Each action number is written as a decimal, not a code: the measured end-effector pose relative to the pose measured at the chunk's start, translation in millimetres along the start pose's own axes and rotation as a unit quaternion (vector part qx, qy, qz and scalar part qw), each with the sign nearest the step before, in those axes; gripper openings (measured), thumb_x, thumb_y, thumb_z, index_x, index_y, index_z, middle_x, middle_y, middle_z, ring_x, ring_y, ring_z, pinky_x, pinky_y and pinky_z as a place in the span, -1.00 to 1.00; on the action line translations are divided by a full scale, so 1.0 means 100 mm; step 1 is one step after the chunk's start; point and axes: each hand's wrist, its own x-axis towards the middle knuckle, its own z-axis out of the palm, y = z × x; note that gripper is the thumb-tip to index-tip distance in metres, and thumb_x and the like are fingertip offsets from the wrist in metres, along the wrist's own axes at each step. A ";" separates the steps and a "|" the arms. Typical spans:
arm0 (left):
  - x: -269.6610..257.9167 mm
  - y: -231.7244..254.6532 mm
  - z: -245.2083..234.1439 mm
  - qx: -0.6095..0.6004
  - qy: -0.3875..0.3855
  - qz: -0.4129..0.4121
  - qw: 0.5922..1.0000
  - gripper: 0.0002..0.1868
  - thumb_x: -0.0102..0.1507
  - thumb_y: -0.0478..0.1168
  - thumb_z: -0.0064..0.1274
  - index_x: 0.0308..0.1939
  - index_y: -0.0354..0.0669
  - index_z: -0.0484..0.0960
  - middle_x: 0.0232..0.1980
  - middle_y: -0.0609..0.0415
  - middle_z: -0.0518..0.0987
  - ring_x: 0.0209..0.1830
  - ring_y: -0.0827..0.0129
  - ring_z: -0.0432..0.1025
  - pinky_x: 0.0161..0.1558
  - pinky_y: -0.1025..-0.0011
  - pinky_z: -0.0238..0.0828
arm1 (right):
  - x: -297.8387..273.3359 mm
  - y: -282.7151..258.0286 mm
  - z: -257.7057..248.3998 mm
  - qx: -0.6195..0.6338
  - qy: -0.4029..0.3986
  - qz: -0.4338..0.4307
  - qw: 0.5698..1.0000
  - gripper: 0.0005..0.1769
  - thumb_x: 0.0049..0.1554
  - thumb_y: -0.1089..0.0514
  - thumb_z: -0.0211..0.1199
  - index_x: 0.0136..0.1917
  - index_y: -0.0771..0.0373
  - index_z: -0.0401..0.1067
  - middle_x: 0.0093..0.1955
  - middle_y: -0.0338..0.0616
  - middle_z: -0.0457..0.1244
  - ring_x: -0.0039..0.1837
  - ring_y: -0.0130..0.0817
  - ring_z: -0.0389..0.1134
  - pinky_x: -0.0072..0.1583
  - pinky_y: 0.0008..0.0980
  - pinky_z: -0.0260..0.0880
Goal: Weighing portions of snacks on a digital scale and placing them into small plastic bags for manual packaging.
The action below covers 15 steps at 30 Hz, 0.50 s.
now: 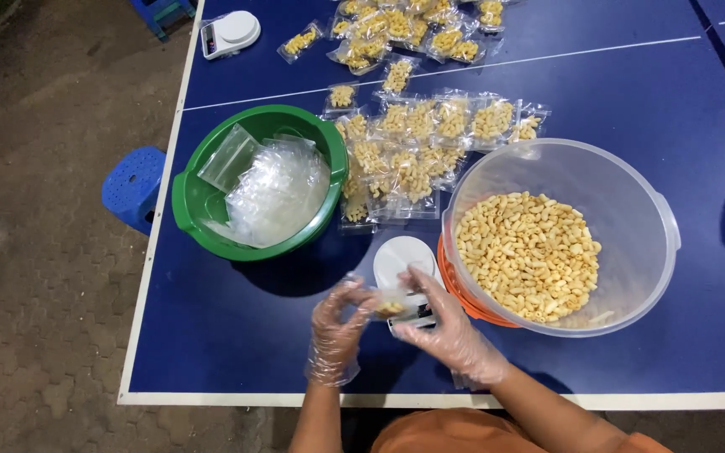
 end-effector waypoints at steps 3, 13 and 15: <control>0.00 0.06 0.16 -0.009 -0.014 0.028 0.999 -0.70 0.18 -0.34 0.34 -0.04 -0.19 0.63 -0.10 0.00 0.74 -0.07 0.28 0.67 0.24 0.25 0.54 | 0.06 0.15 -0.03 0.091 0.008 -0.070 0.993 -0.63 0.17 0.08 0.33 0.20 0.29 0.50 0.18 -0.01 0.41 0.25 -0.23 0.46 0.33 -0.29 0.47; 0.01 0.10 0.30 -0.138 -0.092 -0.079 0.983 -0.53 0.22 -0.36 0.27 0.21 -0.21 0.55 -0.08 -0.05 0.75 0.07 0.31 0.61 0.31 0.31 0.44 | -0.07 0.35 -0.01 0.061 0.137 -0.083 0.985 -0.88 0.12 0.17 0.40 -0.07 0.23 0.58 -0.07 -0.15 0.43 0.04 -0.38 0.47 0.14 -0.45 0.50; 0.10 0.15 0.20 -0.075 -0.153 0.004 0.985 -0.45 0.25 -0.32 0.27 0.30 -0.16 0.47 0.00 -0.13 0.73 -0.02 0.19 0.69 0.15 0.33 0.62 | -0.08 0.34 0.02 0.074 0.142 -0.093 0.983 -0.89 0.10 0.21 0.40 -0.08 0.25 0.60 -0.07 -0.10 0.45 0.02 -0.33 0.49 0.15 -0.41 0.52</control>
